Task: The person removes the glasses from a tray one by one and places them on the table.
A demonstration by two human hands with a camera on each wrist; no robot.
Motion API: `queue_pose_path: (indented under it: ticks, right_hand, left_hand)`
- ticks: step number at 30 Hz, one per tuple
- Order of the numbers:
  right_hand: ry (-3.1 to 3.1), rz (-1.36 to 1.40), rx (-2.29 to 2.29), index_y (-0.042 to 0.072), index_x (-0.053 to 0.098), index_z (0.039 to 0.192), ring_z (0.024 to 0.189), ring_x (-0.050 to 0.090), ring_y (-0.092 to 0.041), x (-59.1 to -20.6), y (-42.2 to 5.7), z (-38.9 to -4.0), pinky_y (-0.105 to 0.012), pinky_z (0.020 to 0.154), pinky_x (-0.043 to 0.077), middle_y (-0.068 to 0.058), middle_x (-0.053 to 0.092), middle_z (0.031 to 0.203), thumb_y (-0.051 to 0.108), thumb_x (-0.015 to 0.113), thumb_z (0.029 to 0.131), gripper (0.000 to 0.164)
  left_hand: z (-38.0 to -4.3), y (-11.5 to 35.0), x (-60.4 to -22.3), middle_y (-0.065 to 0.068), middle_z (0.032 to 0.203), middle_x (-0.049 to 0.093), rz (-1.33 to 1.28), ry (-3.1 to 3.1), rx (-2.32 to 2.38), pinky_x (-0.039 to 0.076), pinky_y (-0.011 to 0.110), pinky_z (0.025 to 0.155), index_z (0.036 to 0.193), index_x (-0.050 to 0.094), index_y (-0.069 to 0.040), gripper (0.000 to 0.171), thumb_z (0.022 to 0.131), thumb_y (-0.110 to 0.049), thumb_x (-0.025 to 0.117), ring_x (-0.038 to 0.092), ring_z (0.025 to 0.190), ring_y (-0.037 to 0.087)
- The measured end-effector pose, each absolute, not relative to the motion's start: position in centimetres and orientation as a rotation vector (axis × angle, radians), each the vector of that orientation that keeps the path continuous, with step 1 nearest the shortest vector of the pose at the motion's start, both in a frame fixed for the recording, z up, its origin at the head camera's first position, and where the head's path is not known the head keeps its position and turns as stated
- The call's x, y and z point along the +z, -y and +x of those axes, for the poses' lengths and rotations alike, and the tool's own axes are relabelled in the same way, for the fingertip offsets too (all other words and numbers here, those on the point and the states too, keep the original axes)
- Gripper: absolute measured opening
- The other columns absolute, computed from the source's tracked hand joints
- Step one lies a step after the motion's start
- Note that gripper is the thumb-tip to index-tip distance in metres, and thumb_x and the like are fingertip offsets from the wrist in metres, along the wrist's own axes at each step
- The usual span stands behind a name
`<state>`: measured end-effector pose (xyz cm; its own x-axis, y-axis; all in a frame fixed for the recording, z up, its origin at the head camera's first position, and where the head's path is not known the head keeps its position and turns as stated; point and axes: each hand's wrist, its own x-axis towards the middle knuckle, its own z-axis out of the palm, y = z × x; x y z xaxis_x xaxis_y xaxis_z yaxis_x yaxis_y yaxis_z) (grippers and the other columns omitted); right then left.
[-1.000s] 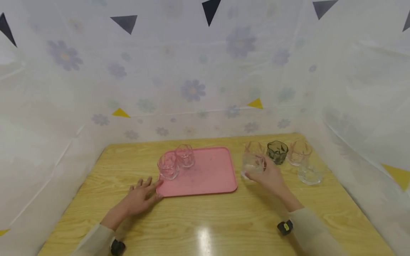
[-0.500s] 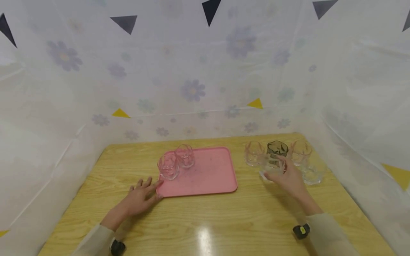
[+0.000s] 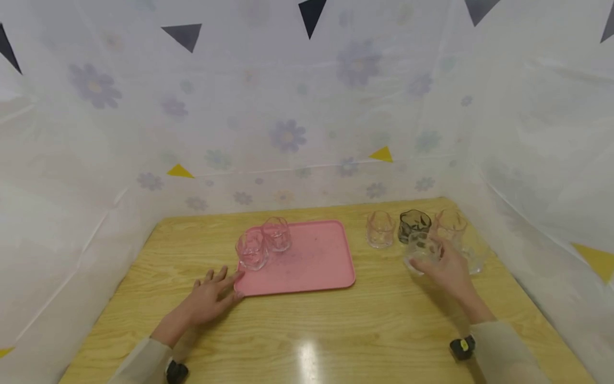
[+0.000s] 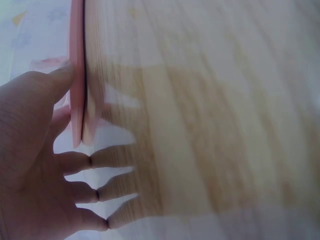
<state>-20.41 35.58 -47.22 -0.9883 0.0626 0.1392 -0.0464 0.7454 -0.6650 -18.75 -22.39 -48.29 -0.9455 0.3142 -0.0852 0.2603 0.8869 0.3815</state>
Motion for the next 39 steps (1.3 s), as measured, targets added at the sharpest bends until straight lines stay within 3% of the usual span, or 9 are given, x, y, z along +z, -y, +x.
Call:
queue_pose_path:
  ticks: [15, 35, 39]
  right_hand:
    - [2.839, -0.063, 1.027, -0.009, 0.03, 0.159, 0.082, 0.06, -0.024, -47.31, -36.21, -20.73, -0.033, 0.064, 0.047, -0.04, 0.056, 0.138, 0.049, 0.077, 0.094, 0.098]
    - [2.858, -0.103, 1.036, -0.014, 0.025, 0.159, 0.08, 0.059, -0.025, -47.87, -36.45, -21.26, -0.033, 0.067, 0.049, -0.045, 0.049, 0.142, 0.052, 0.076, 0.095, 0.105]
    - [2.85, -0.095, 1.052, -0.014, 0.024, 0.159, 0.083, 0.06, -0.029, -48.0, -36.45, -21.26, -0.039, 0.071, 0.052, -0.046, 0.045, 0.146, 0.052, 0.075, 0.095, 0.105]
  left_hand:
    - [-18.72, 22.41, -48.22, 0.033, 0.166, 0.031, 0.451, -2.908, 0.556, 0.013, 0.09, 0.112, 0.163, 0.043, -0.023, 0.066, 0.107, -0.057, 0.052, 0.019, 0.15, 0.07]
    - [-18.77, 22.44, -48.34, 0.033, 0.166, 0.031, 0.447, -2.916, 0.544, 0.014, 0.09, 0.112, 0.162, 0.044, -0.022, 0.066, 0.106, -0.057, 0.052, 0.019, 0.149, 0.07]
    - [-18.84, 22.46, -48.44, 0.033, 0.166, 0.031, 0.449, -2.92, 0.541, 0.014, 0.09, 0.112, 0.162, 0.044, -0.023, 0.066, 0.106, -0.058, 0.052, 0.02, 0.149, 0.07]
